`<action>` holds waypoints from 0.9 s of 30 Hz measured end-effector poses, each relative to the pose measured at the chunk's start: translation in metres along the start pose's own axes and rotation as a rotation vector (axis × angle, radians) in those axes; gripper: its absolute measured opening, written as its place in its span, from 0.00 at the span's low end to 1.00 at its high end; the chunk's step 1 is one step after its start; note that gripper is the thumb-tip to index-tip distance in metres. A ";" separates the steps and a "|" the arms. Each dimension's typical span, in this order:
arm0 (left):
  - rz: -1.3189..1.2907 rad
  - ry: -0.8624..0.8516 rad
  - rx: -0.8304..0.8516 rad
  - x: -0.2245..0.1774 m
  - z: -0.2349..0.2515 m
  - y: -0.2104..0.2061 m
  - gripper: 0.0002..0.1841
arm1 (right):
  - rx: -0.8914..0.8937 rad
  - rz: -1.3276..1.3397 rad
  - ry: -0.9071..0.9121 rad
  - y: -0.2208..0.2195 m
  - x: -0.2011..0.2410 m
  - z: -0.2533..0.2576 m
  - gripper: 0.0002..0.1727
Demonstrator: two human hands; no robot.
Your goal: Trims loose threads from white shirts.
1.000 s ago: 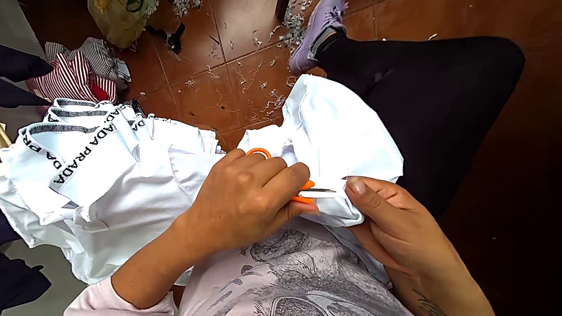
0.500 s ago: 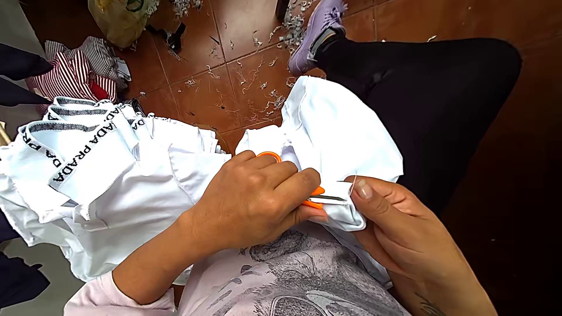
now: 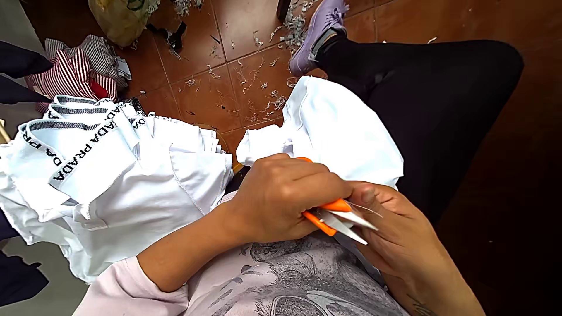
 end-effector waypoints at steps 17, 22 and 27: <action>-0.252 0.220 0.168 0.018 -0.002 0.022 0.21 | -0.154 -0.853 0.790 -0.005 0.049 -0.030 0.06; 0.061 -0.005 0.029 -0.008 -0.021 0.009 0.05 | -0.245 -0.885 1.011 0.002 0.056 -0.051 0.05; -0.326 0.171 -0.017 -0.006 -0.028 0.010 0.22 | -0.088 -0.758 1.024 -0.003 0.051 -0.060 0.07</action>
Point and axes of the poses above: each hand's wrist, its own z-axis towards the middle knuckle, its own y-axis out of the back of the hand, x = y × z, the point moved 8 cm from there along z, towards the middle knuckle, and after that the axes turned 7 degrees about -x, right-handed, at the moved point
